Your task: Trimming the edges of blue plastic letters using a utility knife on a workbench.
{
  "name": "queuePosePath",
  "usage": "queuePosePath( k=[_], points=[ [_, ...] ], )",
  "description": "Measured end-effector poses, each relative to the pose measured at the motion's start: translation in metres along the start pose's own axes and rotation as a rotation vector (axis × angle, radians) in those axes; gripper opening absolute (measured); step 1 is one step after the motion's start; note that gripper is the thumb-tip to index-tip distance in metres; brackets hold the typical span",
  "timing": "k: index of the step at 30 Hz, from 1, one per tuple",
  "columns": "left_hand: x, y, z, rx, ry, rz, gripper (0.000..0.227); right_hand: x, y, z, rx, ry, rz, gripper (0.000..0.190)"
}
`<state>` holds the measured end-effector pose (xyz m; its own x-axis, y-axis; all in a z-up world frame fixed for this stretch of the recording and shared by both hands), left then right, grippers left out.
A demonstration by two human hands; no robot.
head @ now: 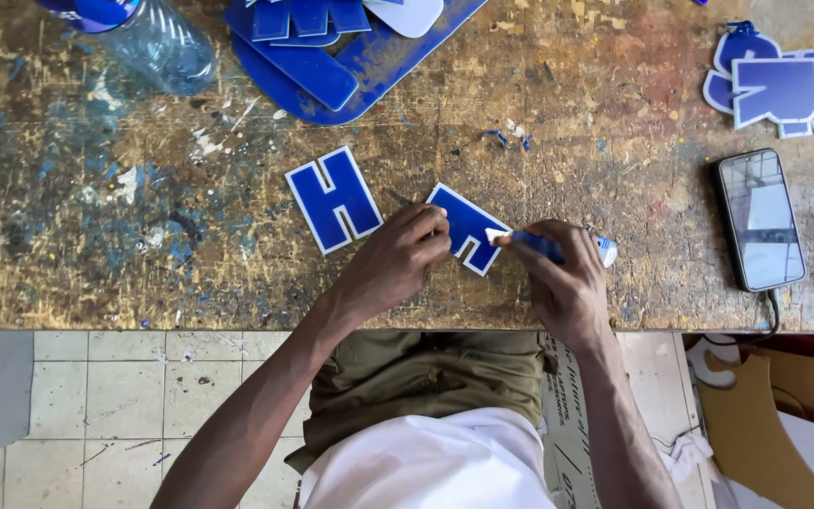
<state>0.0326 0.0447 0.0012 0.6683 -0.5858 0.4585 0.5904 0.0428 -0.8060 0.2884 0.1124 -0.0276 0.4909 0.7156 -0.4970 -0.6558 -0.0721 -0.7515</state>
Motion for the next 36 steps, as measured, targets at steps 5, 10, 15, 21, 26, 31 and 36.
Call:
queuePosePath(
  k=[5, 10, 15, 21, 26, 31, 36],
  points=[
    [0.0, -0.011, 0.004, 0.062, 0.048, 0.004, 0.019, -0.04, -0.034, 0.022, 0.098, 0.152, 0.34, 0.05],
    [0.013, -0.021, -0.007, 0.333, -0.041, 0.066, 0.002, -0.052, -0.03, 0.023, 0.076, 0.332, 0.779, 0.049],
    [0.03, 0.018, -0.018, 0.243, -0.329, 0.187, 0.092, -0.016, 0.003, 0.011, 0.263, 0.742, 1.403, 0.023],
    [0.021, -0.006, -0.001, 0.155, -0.363, -0.016, 0.075, -0.003, 0.019, 0.033, 0.419, 1.009, 2.048, 0.029],
    [0.015, -0.02, 0.003, 0.159, -0.319, -0.143, 0.067, -0.016, 0.012, 0.04, 0.427, 0.915, 2.231, 0.052],
    [0.008, -0.012, -0.001, 0.165, -0.305, -0.183, 0.069, -0.025, 0.03, 0.033, 0.386, 0.844, 2.225, 0.055],
    [0.005, -0.007, -0.009, 0.255, -0.242, -0.209, 0.066, -0.025, 0.046, 0.022, 0.397, 0.898, 2.082, 0.055]
  ],
)
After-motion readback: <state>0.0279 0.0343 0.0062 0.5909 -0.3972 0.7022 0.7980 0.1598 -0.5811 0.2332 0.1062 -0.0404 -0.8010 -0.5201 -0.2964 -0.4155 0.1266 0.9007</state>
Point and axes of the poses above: each hand's wrist, its own z-axis towards the middle knuckle, its own y-axis out of the palm, x = y × z, the point moved 5 cm from there along z, towards the middle knuckle, and after that the axes turned 8 degrees about y, right-handed, at the moved point
